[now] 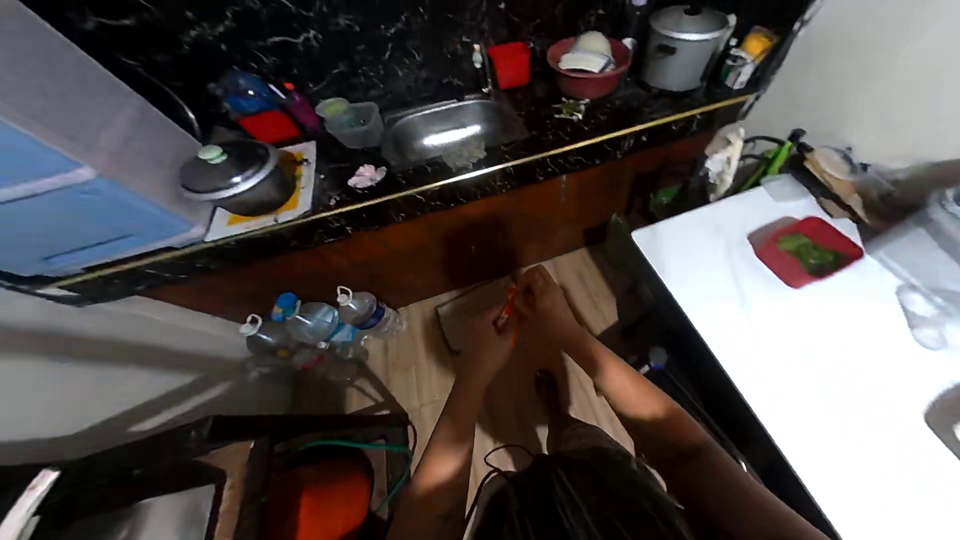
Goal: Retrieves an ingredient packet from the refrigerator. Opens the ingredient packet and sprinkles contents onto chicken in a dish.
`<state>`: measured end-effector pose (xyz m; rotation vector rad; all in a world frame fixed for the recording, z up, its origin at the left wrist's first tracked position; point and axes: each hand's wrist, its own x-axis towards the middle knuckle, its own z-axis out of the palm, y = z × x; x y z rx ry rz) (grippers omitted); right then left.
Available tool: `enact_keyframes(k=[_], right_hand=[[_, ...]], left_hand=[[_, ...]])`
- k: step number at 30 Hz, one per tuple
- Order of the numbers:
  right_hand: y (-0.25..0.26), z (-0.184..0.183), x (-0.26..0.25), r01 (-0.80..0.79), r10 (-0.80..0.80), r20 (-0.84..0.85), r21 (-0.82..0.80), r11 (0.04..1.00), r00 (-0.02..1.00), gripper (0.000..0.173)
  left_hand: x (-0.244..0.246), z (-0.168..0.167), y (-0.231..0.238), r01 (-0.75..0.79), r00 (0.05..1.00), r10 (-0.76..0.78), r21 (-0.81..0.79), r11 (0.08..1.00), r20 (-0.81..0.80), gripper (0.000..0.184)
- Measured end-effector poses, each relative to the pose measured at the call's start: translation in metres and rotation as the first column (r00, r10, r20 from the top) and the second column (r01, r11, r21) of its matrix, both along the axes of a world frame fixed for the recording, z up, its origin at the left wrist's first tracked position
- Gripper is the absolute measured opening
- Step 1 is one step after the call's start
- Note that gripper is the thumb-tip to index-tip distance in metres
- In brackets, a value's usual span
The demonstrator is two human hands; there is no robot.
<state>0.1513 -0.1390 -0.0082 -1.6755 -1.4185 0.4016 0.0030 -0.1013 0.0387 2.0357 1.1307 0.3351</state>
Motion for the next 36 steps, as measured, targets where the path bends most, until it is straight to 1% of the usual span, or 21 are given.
enact_keyframes(k=[2,5,8,11,13,16,18,20,21,24,26,28,31,33,34,36], right_hand=[[0.053,0.014,0.024,0.004,-0.009,-0.065,-0.070,0.998,0.998,0.028],[0.128,0.014,0.056,0.060,-0.064,-0.142,-0.036,0.998,0.988,0.026],[0.193,0.008,0.083,0.069,-0.077,-0.177,-0.048,0.996,0.981,0.025],[0.244,-0.006,0.110,0.008,-0.009,-0.082,-0.013,1.000,0.997,0.024],[0.274,-0.017,0.133,-0.049,0.049,-0.005,-0.009,0.999,0.999,0.024],[0.314,-0.019,0.173,-0.108,0.124,0.099,-0.155,0.982,0.987,0.030],[0.348,-0.027,0.203,-0.110,0.135,0.169,-0.153,0.982,0.976,0.030],[0.384,-0.037,0.232,-0.101,0.104,0.273,-0.028,0.995,0.956,0.027],[0.400,-0.036,0.246,-0.113,0.113,0.300,-0.019,0.993,0.947,0.026],[0.443,-0.032,0.287,-0.157,0.159,0.310,-0.032,0.987,0.937,0.022],[0.465,-0.027,0.313,-0.135,0.153,0.282,-0.082,0.987,0.947,0.021],[0.481,-0.028,0.335,-0.075,0.102,0.326,-0.093,0.993,0.940,0.019],[0.487,-0.035,0.361,0.015,0.036,0.368,-0.137,0.990,0.929,0.021],[0.489,-0.037,0.375,0.014,0.022,0.262,-0.135,0.991,0.965,0.021],[0.490,-0.037,0.382,-0.009,0.032,0.175,-0.130,0.991,0.984,0.021],[0.493,-0.033,0.392,-0.079,0.076,-0.024,-0.192,0.978,0.997,0.024]], left_hand=[[0.023,0.003,0.042,-0.034,0.999,0.035,0.074,0.997,-0.021,0.038],[0.058,0.005,0.101,-0.111,0.994,0.110,0.149,0.983,0.015,0.040],[0.086,0.001,0.156,-0.214,0.974,0.203,0.111,0.970,0.098,0.037],[0.106,-0.009,0.212,-0.249,0.947,0.235,0.037,0.968,0.218,0.032],[0.122,-0.012,0.249,-0.260,0.927,0.264,-0.048,0.964,0.267,0.030],[0.147,-0.018,0.301,-0.227,0.911,0.256,-0.124,0.966,0.323,0.028],[0.166,-0.023,0.341,-0.186,0.914,0.224,-0.142,0.972,0.337,0.026],[0.185,-0.026,0.383,-0.144,0.931,0.187,-0.158,0.977,0.312,0.026],[0.195,-0.027,0.404,-0.116,0.938,0.166,-0.175,0.978,0.305,0.026],[0.224,-0.028,0.466,-0.027,0.938,0.116,-0.263,0.964,0.327,0.026],[0.248,-0.028,0.502,0.036,0.939,0.070,-0.299,0.954,0.335,0.026],[0.274,-0.024,0.531,0.084,0.956,0.010,-0.304,0.949,0.294,0.028],[0.308,-0.021,0.563,0.228,0.966,-0.179,-0.282,0.932,0.189,0.029],[0.326,-0.021,0.585,0.363,0.931,-0.333,-0.262,0.894,0.153,0.028],[0.334,-0.023,0.596,0.430,0.902,-0.404,-0.258,0.865,0.149,0.027],[0.348,-0.032,0.618,0.562,0.827,-0.529,-0.263,0.784,0.192,0.026]])
